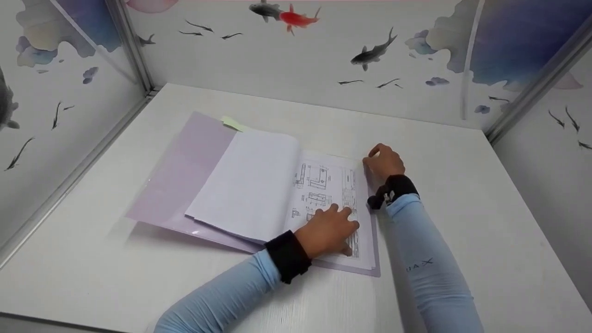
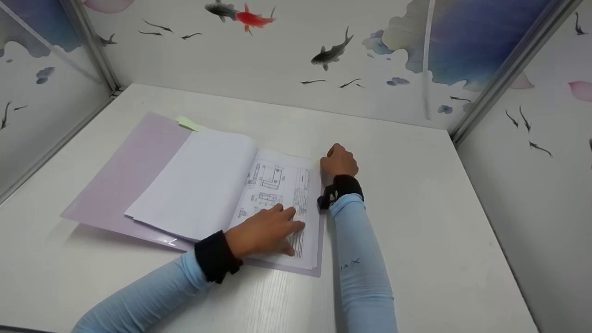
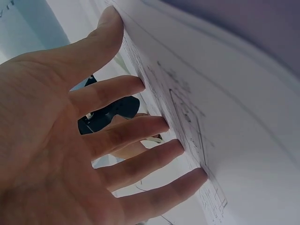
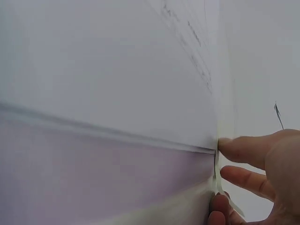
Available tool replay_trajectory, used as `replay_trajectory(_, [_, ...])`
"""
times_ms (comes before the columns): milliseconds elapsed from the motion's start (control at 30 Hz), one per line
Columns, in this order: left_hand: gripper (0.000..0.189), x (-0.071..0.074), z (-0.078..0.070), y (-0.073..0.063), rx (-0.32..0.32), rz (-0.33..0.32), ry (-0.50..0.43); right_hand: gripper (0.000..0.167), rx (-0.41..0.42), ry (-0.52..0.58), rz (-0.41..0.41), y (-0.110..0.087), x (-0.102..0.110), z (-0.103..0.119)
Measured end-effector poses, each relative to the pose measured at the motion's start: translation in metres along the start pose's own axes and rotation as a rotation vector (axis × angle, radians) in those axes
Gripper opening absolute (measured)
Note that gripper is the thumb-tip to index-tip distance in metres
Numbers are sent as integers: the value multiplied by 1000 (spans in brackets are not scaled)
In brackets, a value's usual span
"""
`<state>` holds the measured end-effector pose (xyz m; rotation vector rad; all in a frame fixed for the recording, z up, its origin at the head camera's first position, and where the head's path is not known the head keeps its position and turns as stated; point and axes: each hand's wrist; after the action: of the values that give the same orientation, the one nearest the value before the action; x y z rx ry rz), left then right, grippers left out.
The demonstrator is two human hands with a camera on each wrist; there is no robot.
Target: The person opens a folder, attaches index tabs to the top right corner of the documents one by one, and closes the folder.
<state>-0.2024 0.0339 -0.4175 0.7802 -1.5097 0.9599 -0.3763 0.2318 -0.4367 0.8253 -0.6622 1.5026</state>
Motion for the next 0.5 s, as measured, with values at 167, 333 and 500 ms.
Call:
replay_trajectory(167, [53,2,-1,-1,-3,-12,8,47,0,41,38,-1,4,-1])
replay_trajectory(333, [53,1,-1,0,3,-6,0,48,19,76,66,-2,9,-5])
replay_trajectory(500, [53,-1,-1,1,0,-7,-12,52,10,95,94,-3,8,-7])
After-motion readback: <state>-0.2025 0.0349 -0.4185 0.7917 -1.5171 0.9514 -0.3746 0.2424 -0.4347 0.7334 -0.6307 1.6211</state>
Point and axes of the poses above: each hand's wrist, its own y-axis towards the middle knuckle, its own x-axis out of the back of the hand, z = x × y, and after that the axes turned 14 degrees about x, right-handed
